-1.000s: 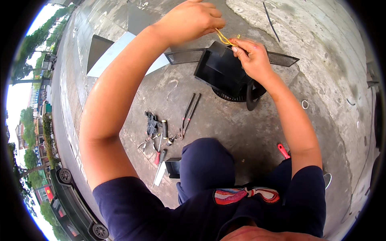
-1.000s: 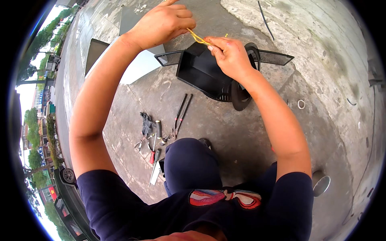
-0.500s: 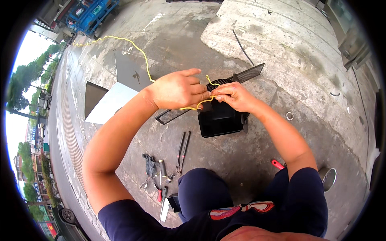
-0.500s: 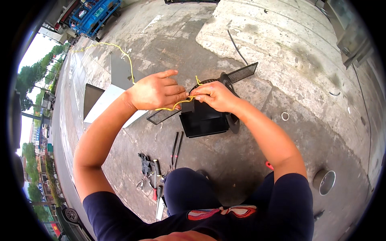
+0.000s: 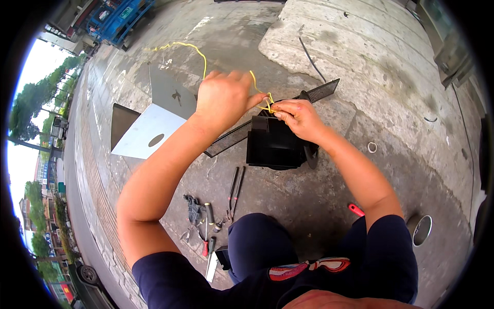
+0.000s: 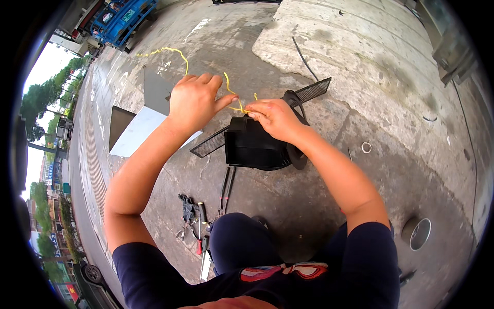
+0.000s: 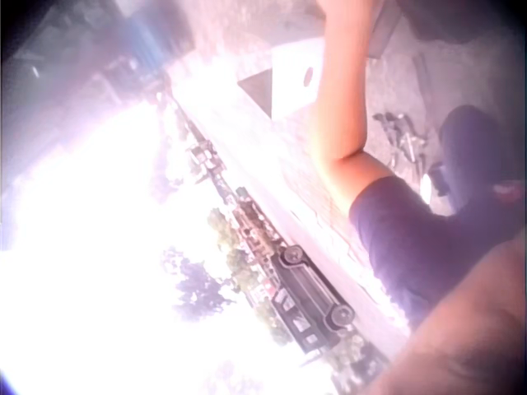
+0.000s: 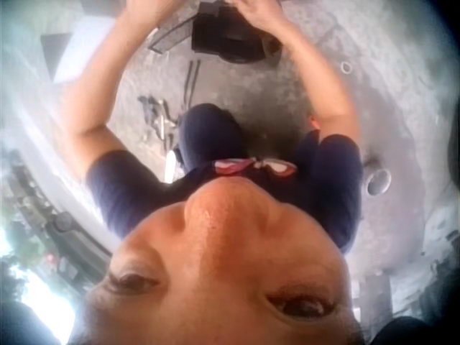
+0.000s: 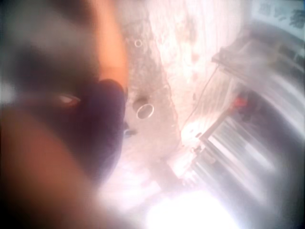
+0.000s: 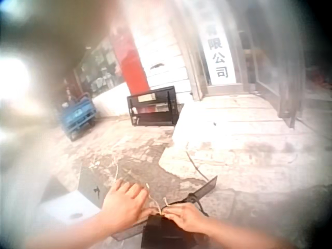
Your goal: The person assembles a fan by attaching a yellow string to various components, including a fan blade and housing parts. They then place the assembled fan into a water tank.
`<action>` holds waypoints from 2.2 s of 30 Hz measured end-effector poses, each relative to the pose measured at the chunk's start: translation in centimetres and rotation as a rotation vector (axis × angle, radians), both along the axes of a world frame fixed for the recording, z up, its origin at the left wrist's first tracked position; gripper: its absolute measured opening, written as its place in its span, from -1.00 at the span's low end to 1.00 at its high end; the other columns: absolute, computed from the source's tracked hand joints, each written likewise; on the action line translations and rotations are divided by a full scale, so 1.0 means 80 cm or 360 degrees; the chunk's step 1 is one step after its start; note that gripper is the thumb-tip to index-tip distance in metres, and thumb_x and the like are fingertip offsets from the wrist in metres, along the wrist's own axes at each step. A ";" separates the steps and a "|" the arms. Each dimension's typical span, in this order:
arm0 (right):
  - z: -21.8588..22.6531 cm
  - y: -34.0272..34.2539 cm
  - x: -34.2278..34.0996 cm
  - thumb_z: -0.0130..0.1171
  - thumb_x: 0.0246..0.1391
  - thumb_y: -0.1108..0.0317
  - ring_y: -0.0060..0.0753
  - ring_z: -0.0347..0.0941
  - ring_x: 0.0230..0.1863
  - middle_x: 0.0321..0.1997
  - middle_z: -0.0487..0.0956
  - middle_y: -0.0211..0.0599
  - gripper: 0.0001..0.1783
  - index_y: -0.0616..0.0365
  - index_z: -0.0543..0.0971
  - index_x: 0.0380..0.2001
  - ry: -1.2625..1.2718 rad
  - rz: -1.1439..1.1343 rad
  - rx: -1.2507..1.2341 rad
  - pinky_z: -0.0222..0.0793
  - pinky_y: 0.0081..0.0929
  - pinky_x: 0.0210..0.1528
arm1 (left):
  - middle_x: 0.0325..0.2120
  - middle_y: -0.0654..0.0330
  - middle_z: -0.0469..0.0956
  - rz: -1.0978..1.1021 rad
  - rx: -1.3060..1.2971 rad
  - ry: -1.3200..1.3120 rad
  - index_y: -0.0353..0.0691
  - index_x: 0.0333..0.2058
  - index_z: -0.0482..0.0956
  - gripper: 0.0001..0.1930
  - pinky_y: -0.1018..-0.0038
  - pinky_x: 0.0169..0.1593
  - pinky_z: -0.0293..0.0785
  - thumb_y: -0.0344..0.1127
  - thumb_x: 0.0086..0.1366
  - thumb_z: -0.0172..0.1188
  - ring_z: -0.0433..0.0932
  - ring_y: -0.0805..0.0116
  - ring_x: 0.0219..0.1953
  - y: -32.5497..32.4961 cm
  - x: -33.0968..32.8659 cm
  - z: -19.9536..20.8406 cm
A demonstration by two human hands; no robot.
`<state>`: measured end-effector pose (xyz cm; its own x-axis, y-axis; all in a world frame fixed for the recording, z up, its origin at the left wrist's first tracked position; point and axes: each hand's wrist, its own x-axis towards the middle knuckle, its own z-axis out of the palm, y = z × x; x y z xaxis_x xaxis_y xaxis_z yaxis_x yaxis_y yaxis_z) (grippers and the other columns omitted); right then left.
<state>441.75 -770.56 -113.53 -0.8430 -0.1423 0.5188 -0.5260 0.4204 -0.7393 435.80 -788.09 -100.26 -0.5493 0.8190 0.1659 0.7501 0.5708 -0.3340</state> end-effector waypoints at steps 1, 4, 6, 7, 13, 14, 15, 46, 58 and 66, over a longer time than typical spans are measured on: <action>0.004 0.003 0.001 0.12 0.03 0.41 -0.07 0.50 -0.34 -0.39 0.57 -0.09 -0.81 0.26 0.57 -0.28 -0.0057 -0.0017 -0.0035 0.40 -0.32 -0.30 | -0.25 0.21 0.57 -0.0299 0.0231 0.0264 -0.20 -0.28 0.54 -0.61 0.25 0.01 0.40 0.01 0.12 0.17 0.53 0.23 -0.19 -0.004 0.003 0.001; 0.008 -0.003 0.003 0.13 0.03 0.39 -0.08 0.51 -0.36 -0.39 0.57 -0.08 -0.81 0.25 0.57 -0.29 -0.0058 -0.0040 -0.0070 0.40 -0.32 -0.32 | -0.04 0.25 0.47 -0.0558 0.0101 0.0405 -0.16 -0.11 0.46 -0.57 0.23 0.20 0.22 -0.11 0.06 0.24 0.44 0.26 0.00 -0.015 0.000 -0.016; 0.009 -0.004 0.005 0.13 0.03 0.39 -0.08 0.50 -0.37 -0.39 0.57 -0.08 -0.81 0.25 0.57 -0.30 -0.0074 -0.0064 -0.0041 0.40 -0.32 -0.33 | -0.20 0.24 0.53 -0.0563 -0.0026 0.0363 -0.20 -0.18 0.51 -0.66 0.26 0.18 0.26 -0.14 0.12 0.18 0.49 0.26 -0.07 -0.018 -0.011 -0.022; 0.008 -0.006 0.004 0.13 0.03 0.38 -0.07 0.50 -0.37 -0.39 0.57 -0.08 -0.81 0.25 0.57 -0.30 -0.0047 -0.0075 -0.0061 0.39 -0.31 -0.33 | -0.26 0.23 0.55 -0.0555 -0.0121 0.0327 -0.20 -0.22 0.53 -0.69 0.27 0.12 0.31 -0.15 0.13 0.18 0.51 0.25 -0.12 -0.021 -0.018 -0.023; 0.006 0.004 0.007 0.15 0.03 0.36 -0.06 0.49 -0.34 -0.39 0.55 -0.10 -0.77 0.22 0.54 -0.23 -0.0078 0.0021 0.0039 0.38 -0.30 -0.31 | -0.70 0.25 0.48 0.0141 -0.0204 -0.1453 -0.23 -0.38 0.60 -0.76 0.40 -0.39 0.38 -0.17 0.24 0.11 0.47 0.42 -0.56 -0.004 -0.028 0.017; 0.013 0.000 0.009 0.16 0.02 0.36 -0.06 0.49 -0.33 -0.39 0.55 -0.11 -0.75 0.21 0.52 -0.21 -0.0144 0.0057 0.0071 0.37 -0.30 -0.30 | -0.75 0.26 0.45 0.0266 -0.0184 -0.1807 -0.23 -0.39 0.60 -0.75 0.43 -0.46 0.35 -0.16 0.26 0.11 0.43 0.46 -0.62 -0.002 -0.035 0.025; 0.019 -0.004 0.012 0.16 0.02 0.35 -0.06 0.48 -0.32 -0.39 0.55 -0.11 -0.73 0.20 0.51 -0.18 -0.0210 0.0093 0.0104 0.37 -0.30 -0.29 | -0.74 0.28 0.44 0.0207 -0.0208 -0.1843 -0.25 -0.37 0.60 -0.71 0.54 -0.48 0.31 -0.13 0.27 0.10 0.35 0.56 -0.62 -0.005 -0.040 0.026; 0.039 -0.006 0.009 0.06 0.15 0.48 -0.70 0.29 -0.45 -0.50 0.44 -0.51 -0.84 0.33 0.52 -0.23 -0.0557 0.0158 -0.0741 0.26 -0.68 -0.37 | -0.46 0.22 0.46 -0.1124 -0.0308 0.0091 -0.23 -0.31 0.51 -0.72 0.42 -0.40 0.49 -0.39 -0.10 0.14 0.52 0.29 -0.46 -0.012 -0.012 0.031; 0.021 -0.025 0.023 0.09 0.09 0.49 -0.65 0.33 -0.47 -0.50 0.51 -0.41 -0.83 0.34 0.55 -0.26 -0.0346 0.0362 -0.0656 0.29 -0.62 -0.39 | -0.53 0.22 0.55 0.0209 -0.0152 -0.2726 -0.30 -0.24 0.60 -0.76 0.49 -0.52 0.44 -0.25 0.21 0.20 0.53 0.46 -0.48 0.000 -0.073 0.018; 0.020 0.000 0.014 0.07 0.14 0.48 -0.75 0.22 -0.49 -0.49 0.45 -0.55 -0.84 0.32 0.54 -0.23 -0.0418 -0.0018 -0.0846 0.20 -0.69 -0.44 | -0.30 0.18 0.54 -0.0796 0.0517 0.0157 -0.23 -0.16 0.54 -0.60 0.26 -0.15 0.46 -0.19 0.01 0.29 0.52 0.16 -0.27 0.012 -0.009 0.026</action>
<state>442.86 -770.52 -111.91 -0.9527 0.0897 0.2903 -0.2946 -0.0387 -0.9548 435.08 -787.15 -98.20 -0.0797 0.8727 0.4817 0.9282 0.2412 -0.2834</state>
